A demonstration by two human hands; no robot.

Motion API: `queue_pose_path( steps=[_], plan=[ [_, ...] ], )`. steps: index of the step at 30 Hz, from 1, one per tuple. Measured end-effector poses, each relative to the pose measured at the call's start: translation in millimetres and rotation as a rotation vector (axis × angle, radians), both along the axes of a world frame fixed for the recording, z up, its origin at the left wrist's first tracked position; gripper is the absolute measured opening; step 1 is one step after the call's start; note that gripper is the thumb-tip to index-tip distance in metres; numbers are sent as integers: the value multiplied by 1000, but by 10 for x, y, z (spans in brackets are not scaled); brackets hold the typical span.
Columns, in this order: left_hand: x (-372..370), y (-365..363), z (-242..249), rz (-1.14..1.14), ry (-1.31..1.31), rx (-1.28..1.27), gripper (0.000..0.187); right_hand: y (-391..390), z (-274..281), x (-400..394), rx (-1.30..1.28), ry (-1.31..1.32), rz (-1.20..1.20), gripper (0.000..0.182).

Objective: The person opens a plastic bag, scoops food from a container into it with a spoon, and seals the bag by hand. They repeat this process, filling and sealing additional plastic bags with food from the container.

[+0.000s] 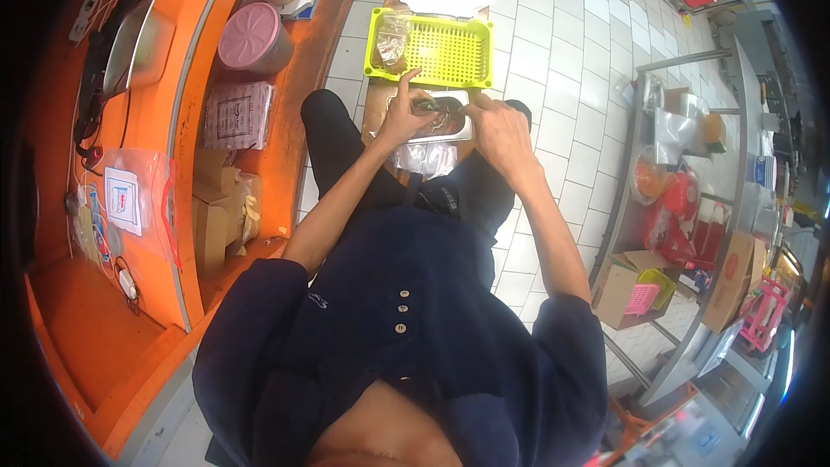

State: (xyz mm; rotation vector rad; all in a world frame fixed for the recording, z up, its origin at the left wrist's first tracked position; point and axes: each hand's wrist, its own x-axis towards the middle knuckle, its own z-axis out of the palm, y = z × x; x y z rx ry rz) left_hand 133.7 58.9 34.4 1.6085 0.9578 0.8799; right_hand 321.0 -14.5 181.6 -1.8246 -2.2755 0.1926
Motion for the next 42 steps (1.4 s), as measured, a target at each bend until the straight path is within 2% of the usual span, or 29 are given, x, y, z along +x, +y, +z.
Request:
queue_pose_path(
  steps=[5,9,12,14,17,19,21,23,25,26,27,29,30,33,34,38,40,41,42],
  plan=[
    [-4,18,-67,-43,-60,-102,86,-33,14,-12,-34,11,-18,25],
    [-28,4,-40,-45,17,-12,84,-38,8,-12,7,15,-36,26],
    [-3,-15,-24,-15,-73,-72,82,-40,50,6,-23,29,-43,26],
    [-16,-7,-25,11,-27,53,79,-57,109,30,-62,49,-42,26],
    [-113,35,-12,-4,-60,-1,75,-67,142,169,-11,137,-108,27],
    [-198,71,-21,23,-56,0,73,-83,13,279,-78,65,-166,26],
    [-252,62,69,22,-66,55,73,-32,-381,291,-97,-23,-153,22],
    [-265,41,157,-51,-104,46,72,49,-737,179,-328,-201,-164,18],
    [-261,99,175,-35,-576,-331,71,24,-641,-30,-29,-28,-81,12],
    [-296,121,191,-89,-583,-361,72,98,-496,-112,-185,166,-109,18],
    [-306,118,228,-86,-583,-359,72,143,-458,-148,-184,167,-106,18],
    [-338,50,286,-341,-729,-663,79,189,-433,-210,-66,524,82,24],
    [-310,16,304,-340,-667,-638,88,209,-347,-247,-61,502,142,26],
    [-279,-16,385,-434,-702,-731,94,190,-122,-408,-128,664,53,24],
    [-269,-34,414,-429,-762,-768,90,204,-203,-326,-108,593,120,24],
    [-255,-81,393,-462,-686,-740,79,166,-239,-190,-207,676,118,19],
    [-259,-90,300,-365,-160,-352,59,175,-332,-126,-156,737,16,14],
    [-270,-110,286,-366,-156,-349,59,173,-337,-119,-152,741,16,14],
    [-274,-150,270,-341,-140,-395,49,156,-345,-113,-261,818,-103,13]
  ],
)
